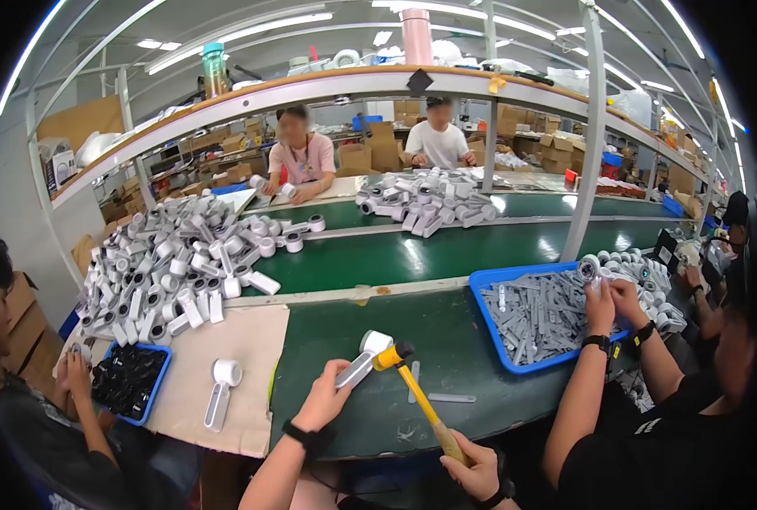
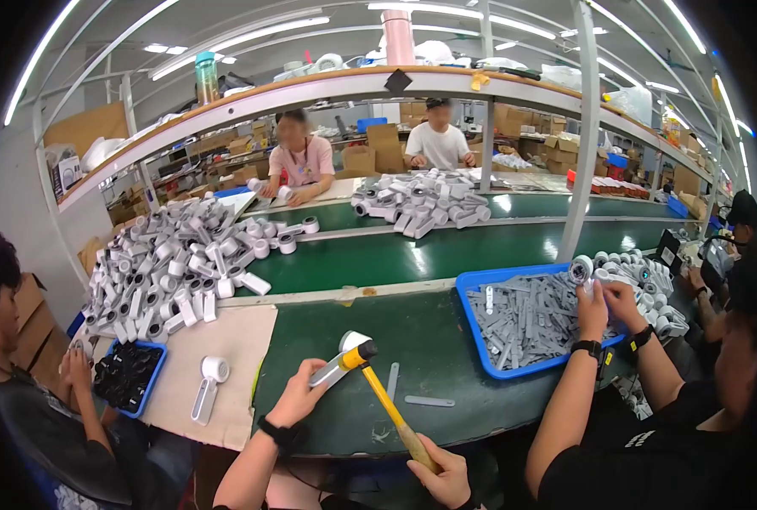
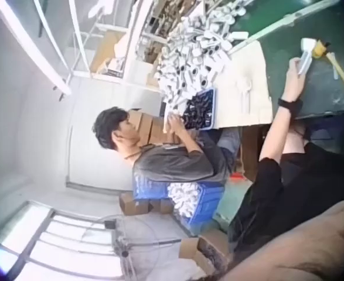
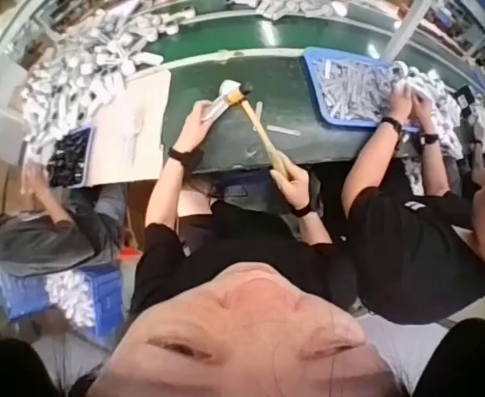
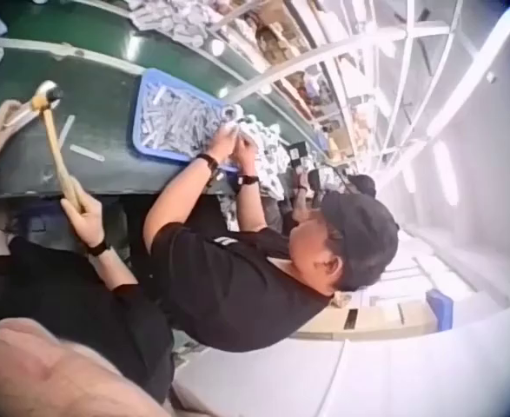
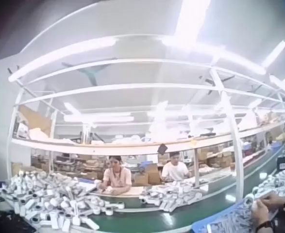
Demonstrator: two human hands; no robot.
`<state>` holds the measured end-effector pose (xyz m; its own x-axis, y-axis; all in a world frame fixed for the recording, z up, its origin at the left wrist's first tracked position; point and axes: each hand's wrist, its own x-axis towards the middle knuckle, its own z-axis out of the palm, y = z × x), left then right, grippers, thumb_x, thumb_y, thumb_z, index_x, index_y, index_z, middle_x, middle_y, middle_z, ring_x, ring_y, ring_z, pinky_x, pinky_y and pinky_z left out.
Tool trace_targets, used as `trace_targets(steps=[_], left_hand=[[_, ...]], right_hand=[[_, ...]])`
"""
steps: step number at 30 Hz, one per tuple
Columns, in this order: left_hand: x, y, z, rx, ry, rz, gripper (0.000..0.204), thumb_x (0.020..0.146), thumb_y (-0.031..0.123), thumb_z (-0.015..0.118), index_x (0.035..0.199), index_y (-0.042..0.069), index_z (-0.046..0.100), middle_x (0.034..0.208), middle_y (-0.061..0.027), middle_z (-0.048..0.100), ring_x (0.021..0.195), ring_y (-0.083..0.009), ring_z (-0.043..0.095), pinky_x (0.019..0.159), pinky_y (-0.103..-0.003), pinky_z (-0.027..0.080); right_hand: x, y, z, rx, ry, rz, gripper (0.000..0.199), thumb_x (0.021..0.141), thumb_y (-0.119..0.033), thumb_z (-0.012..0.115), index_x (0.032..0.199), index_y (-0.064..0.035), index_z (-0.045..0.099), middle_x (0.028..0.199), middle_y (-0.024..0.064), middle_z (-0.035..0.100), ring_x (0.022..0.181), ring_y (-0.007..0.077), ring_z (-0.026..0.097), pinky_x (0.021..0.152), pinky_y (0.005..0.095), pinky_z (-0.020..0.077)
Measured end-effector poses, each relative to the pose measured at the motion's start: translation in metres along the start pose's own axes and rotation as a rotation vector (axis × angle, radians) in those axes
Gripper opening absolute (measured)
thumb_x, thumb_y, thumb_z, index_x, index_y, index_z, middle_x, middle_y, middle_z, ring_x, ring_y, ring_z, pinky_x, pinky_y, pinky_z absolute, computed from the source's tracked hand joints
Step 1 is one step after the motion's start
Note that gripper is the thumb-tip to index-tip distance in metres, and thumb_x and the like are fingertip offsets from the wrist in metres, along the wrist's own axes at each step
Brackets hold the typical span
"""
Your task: The person assembles handheld fans by fitting white handles onto motor housings and striking the joints with a mallet before placing them on the table.
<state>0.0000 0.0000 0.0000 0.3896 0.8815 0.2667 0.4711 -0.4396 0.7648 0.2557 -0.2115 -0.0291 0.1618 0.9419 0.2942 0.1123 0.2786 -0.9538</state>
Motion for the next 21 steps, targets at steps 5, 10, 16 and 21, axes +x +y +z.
trace_targets(steps=[5,10,16,21], left_hand=[[-0.081,-0.003,-0.007,0.081,0.153,-0.073,0.040,0.089,0.010,0.066,0.126,-0.001,0.057,0.113,-0.0235,0.066,0.106,-0.0372,0.065,0.092,-0.039,0.051],[-0.103,-0.008,-0.007,0.203,0.448,-0.038,0.027,0.082,0.015,0.075,0.102,-0.001,0.067,0.094,-0.0180,0.066,0.089,-0.0365,0.061,0.079,-0.042,0.049],[-0.106,-0.022,-0.001,0.146,0.536,-0.009,0.024,0.077,0.017,0.080,0.094,0.003,0.069,0.086,-0.0114,0.065,0.085,-0.0313,0.059,0.076,-0.041,0.046],[-0.108,-0.021,0.000,0.161,0.527,-0.013,0.025,0.076,0.019,0.081,0.094,0.005,0.070,0.083,-0.0081,0.064,0.084,-0.0288,0.059,0.077,-0.041,0.045]], right_hand=[[0.000,-0.006,0.005,-0.344,-0.093,-0.047,0.054,0.082,-0.005,0.076,0.132,0.0019,0.058,0.090,0.0076,0.070,0.079,0.0087,0.064,0.073,0.0237,0.0506],[0.016,-0.025,0.027,-0.463,-0.136,-0.207,0.051,0.081,-0.004,0.075,0.129,0.0012,0.060,0.083,0.0154,0.065,0.071,0.0247,0.066,0.067,0.0308,0.0507],[0.016,-0.041,0.028,-0.530,-0.226,-0.148,0.052,0.080,0.000,0.073,0.130,0.0025,0.059,0.086,0.0150,0.066,0.073,0.0214,0.064,0.069,0.0291,0.0494],[0.007,-0.040,0.034,-0.492,-0.159,-0.227,0.052,0.080,0.003,0.071,0.130,0.0043,0.058,0.091,0.0136,0.067,0.078,0.0179,0.064,0.073,0.0269,0.0489]])
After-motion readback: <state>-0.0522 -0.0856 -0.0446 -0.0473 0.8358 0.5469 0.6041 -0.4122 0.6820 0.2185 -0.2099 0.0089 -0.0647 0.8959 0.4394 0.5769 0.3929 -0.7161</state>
